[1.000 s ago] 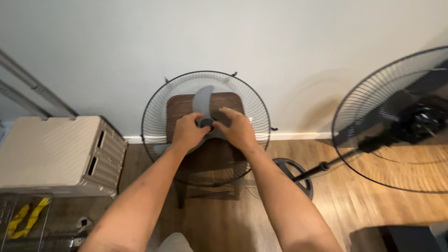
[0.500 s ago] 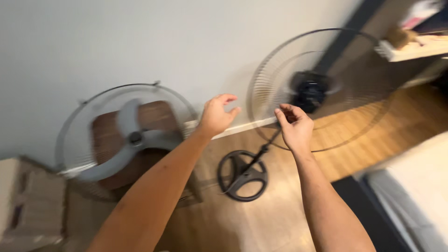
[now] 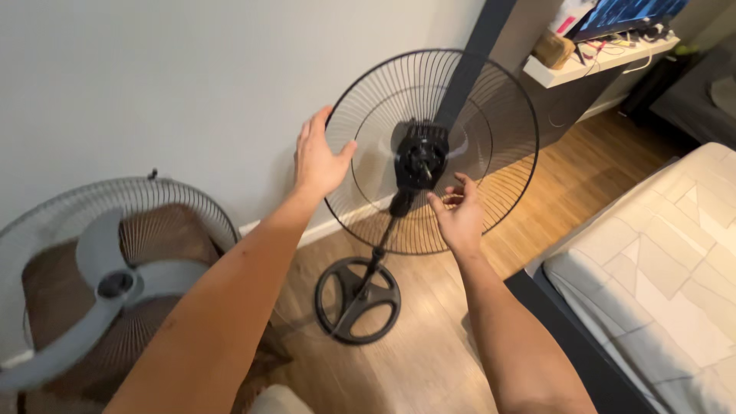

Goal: The person unplugs a standing fan, removes the front grill, detaches the fan blades, and removes the rear grill. The components are placed on a nearby stool.

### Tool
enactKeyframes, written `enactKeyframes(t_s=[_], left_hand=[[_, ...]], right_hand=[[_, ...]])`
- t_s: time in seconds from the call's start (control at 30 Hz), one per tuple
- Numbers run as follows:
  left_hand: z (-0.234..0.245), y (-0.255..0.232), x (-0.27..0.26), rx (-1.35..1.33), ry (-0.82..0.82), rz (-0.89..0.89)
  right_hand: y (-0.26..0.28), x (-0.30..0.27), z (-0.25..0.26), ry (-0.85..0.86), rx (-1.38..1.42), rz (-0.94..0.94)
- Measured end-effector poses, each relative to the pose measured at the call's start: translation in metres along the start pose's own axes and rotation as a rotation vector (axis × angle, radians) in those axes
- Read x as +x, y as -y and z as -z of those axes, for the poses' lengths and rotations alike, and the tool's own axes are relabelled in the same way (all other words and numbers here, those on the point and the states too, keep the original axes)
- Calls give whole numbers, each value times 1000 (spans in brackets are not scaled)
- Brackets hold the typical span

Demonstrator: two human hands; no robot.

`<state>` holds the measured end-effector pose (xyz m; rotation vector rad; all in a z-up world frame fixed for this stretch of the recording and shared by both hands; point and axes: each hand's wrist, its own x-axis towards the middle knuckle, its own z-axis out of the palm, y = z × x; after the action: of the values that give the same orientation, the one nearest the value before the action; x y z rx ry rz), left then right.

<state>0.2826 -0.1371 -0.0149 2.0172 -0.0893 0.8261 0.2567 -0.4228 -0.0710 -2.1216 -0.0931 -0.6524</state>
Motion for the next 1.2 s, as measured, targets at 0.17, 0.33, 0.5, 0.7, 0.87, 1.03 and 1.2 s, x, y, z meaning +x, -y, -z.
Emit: enactKeyframes(t_s=[0.17, 0.33, 0.5, 0.7, 0.87, 1.03, 1.2], left_hand=[[-10, 17, 23, -14, 202, 132], [-20, 33, 33, 61, 217, 174], [-23, 42, 30, 38, 235, 270], [-13, 32, 30, 74, 213, 310], [-6, 29, 31, 91, 230, 330], [-3, 21, 33, 127, 241, 359], [-4, 19, 33, 146, 241, 381]], right_hand=[[5, 26, -18, 3, -121, 83], [11, 44, -32, 105, -172, 93], [13, 59, -30, 148, -444, 225], [16, 75, -22, 291, -605, 309], [21, 81, -21, 381, -644, 310], [27, 86, -17, 499, -728, 369], [22, 98, -11, 552, -807, 608]])
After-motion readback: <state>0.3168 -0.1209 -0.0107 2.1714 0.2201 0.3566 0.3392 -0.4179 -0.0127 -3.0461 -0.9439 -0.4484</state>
